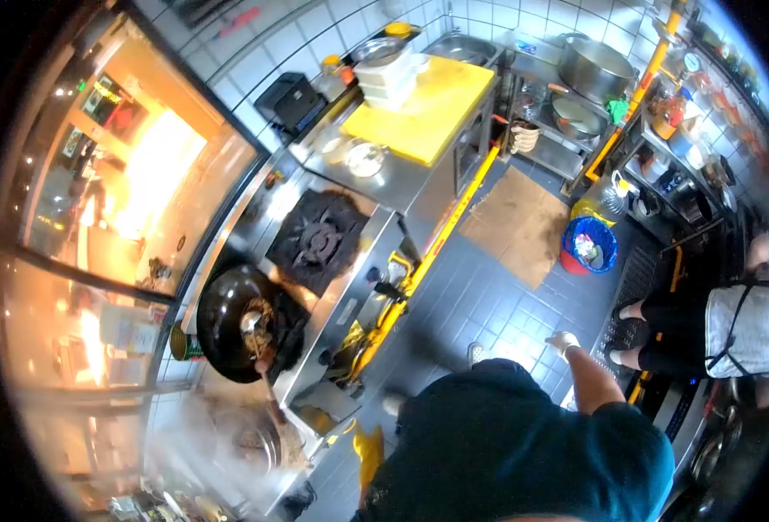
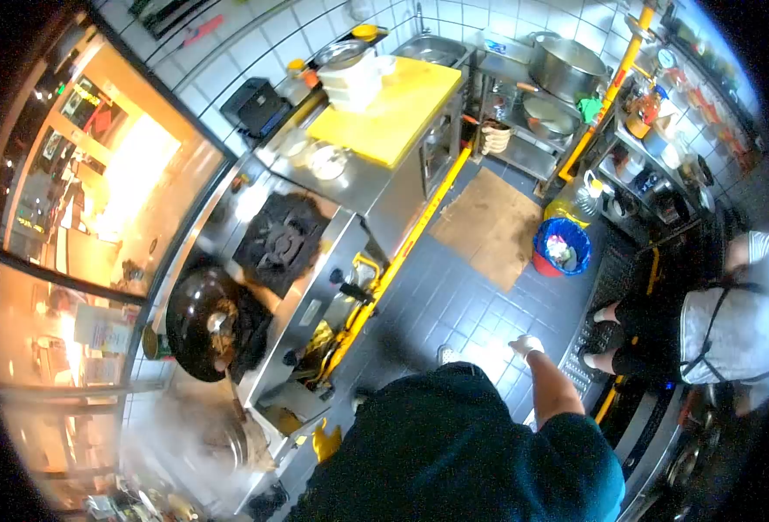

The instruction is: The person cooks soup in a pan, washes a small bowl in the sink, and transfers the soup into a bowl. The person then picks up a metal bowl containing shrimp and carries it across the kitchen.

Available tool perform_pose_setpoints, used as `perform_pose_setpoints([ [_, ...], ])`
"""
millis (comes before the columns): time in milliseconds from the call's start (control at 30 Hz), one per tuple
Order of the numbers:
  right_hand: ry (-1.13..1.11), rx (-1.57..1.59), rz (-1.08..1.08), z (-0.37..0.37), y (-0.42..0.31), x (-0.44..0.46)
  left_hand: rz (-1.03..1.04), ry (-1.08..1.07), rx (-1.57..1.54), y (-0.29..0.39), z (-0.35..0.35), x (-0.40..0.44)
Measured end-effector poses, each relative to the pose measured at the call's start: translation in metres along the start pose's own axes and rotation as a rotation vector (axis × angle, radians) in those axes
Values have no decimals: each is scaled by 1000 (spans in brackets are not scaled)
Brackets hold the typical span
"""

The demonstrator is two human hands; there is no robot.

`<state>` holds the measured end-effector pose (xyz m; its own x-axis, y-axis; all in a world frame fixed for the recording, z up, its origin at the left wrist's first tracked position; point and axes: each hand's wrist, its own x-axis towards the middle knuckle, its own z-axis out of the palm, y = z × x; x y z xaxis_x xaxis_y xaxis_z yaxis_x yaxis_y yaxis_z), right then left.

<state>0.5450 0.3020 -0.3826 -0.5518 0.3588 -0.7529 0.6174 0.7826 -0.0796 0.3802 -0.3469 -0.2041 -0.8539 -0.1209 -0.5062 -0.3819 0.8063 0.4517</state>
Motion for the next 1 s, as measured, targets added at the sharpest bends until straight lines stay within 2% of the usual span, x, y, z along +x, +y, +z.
perform_pose_setpoints([
  [33,55,-21,-9,9,25,22,232,150,154,-14,56,43],
  [100,146,48,-40,13,56,56,317,-18,163,109,62,61],
  [133,70,618,219,-65,18,-4,428,-30,164,160,63,69],
  [167,96,482,130,-45,40,37,538,-43,161,208,65,77],
  [233,217,526,123,-107,18,2,701,20,285,275,75,99],
  [333,303,653,113,-151,11,-8,705,-165,241,383,82,136],
  [433,275,772,167,-172,16,9,716,-196,97,484,96,163],
  [500,308,761,175,-192,23,21,964,-48,-28,526,130,208],
  [533,304,771,189,-198,29,37,953,-79,4,550,143,232],
  [633,238,752,273,-235,53,86,1032,31,-6,640,177,275],
  [667,285,739,253,-245,60,109,1107,20,-79,665,191,297],
  [767,232,784,270,-339,64,141,1120,104,-4,748,209,338],
  [800,292,726,201,-383,60,150,1043,14,-18,782,201,341],
  [833,342,684,199,-423,52,162,1024,22,27,807,199,351],
  [933,510,647,-48,-528,48,209,1016,47,155,867,177,370],
  [1000,683,476,-215,-571,60,264,956,136,107,869,198,411],
])
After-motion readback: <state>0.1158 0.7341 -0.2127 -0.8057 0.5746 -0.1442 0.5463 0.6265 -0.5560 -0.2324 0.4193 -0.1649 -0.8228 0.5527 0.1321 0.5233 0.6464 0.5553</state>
